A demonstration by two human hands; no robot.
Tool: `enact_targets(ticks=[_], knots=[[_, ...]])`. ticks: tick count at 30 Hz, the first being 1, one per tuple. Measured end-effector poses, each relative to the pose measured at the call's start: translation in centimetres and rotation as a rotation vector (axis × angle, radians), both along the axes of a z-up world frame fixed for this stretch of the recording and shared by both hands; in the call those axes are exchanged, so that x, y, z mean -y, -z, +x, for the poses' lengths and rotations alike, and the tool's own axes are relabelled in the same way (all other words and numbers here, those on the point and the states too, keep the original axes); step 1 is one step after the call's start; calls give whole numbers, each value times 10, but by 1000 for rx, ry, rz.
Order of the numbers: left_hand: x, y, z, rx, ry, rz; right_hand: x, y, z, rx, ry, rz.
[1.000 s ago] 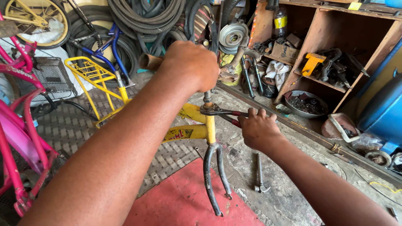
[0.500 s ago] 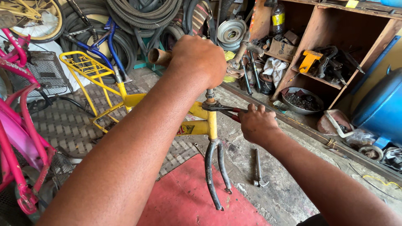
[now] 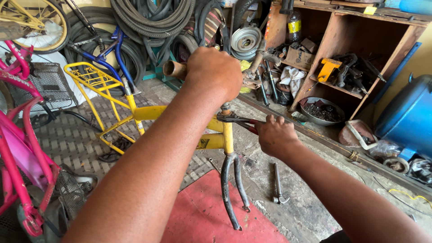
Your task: The person repairs a bicycle frame by using pliers and a hammer to loosen, adjust, and tighten the headset and fork assembly, while also manipulating the handlebars.
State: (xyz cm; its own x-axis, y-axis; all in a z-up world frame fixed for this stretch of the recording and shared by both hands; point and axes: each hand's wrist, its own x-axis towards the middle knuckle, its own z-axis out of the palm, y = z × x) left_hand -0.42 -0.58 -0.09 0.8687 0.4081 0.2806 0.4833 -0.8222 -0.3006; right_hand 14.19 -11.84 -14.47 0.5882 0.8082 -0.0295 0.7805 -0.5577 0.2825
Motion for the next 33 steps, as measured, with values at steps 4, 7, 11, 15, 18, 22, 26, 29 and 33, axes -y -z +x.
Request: enact_targets(ticks=[4,7,11,15,18,22,26,29,33], knots=[[-4,1,6,22,31,0,-3,7,12,1,32,99],[-13,-4,15,-23,54,50,-9,13,27,-29,63,131],[-17,4,30,-37,-18,61,-9,25,41,60,70,115],[-24,14,29,112,2,163,-8,22,47,20,48,103],[-23,16,30,114,59,206,-9,20,48,-21,87,86],[-15,20,28,167,95,258,-4,30,64,-6,51,94],[-10,20,21,159,86,252,-6,45,92,18,-53,165],[-9,19,22,168,71,222,-9,52,113,-7,-39,106],[-14,16,16,111,16,181,-6,55,107,26,-73,168]])
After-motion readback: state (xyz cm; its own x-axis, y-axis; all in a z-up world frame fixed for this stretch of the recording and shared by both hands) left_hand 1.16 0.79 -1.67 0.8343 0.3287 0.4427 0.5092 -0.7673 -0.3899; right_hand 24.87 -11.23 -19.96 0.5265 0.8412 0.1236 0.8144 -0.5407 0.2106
